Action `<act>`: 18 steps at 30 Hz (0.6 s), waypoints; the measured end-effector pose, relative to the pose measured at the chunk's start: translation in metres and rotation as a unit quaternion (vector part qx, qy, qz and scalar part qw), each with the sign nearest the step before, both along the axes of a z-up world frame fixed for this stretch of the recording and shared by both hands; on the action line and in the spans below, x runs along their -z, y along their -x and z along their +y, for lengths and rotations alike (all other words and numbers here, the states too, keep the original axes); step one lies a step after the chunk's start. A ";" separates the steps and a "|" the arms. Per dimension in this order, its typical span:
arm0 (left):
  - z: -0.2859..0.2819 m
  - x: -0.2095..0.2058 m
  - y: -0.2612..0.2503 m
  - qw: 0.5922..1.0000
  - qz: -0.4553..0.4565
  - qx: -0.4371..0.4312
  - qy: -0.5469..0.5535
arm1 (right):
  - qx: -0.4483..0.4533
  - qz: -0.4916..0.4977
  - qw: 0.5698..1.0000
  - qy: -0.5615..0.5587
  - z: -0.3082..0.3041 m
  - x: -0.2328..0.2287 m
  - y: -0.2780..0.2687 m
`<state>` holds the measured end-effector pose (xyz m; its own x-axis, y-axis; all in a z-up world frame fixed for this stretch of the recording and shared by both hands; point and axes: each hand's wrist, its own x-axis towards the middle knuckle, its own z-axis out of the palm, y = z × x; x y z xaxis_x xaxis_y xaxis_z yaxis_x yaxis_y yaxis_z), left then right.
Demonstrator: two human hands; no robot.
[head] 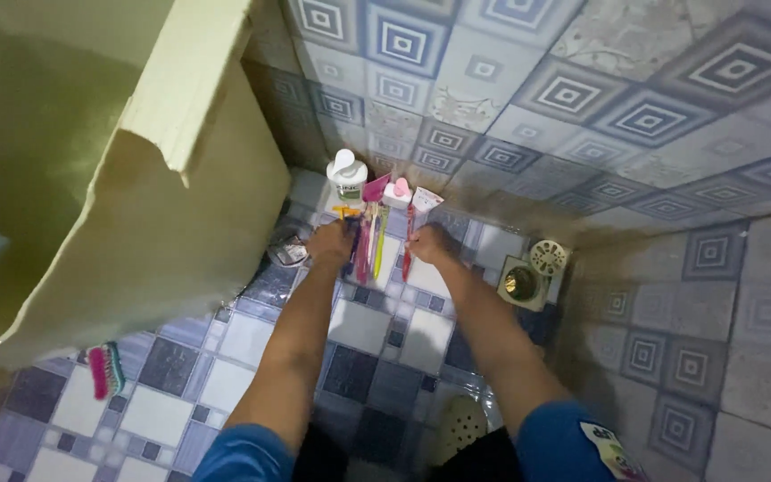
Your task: The person scrubs a handheld shower head with a small brush under running water, then rinses it and returns it to the wall mount. They also briefly handle toothbrushes and a scrub brush on the floor.
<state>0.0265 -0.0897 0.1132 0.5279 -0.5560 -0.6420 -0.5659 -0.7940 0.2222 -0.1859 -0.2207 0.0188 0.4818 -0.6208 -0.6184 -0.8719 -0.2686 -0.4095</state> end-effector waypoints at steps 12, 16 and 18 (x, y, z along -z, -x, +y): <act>-0.003 0.031 0.001 0.994 0.058 -0.089 -0.001 | 0.056 0.002 0.998 0.040 0.022 0.067 -0.036; -0.004 0.025 0.004 0.993 0.072 -0.095 0.003 | 0.089 0.011 0.996 0.025 0.031 0.037 -0.046; -0.002 0.001 0.008 0.994 0.084 -0.067 0.031 | 0.093 0.010 0.995 0.037 0.033 0.035 -0.046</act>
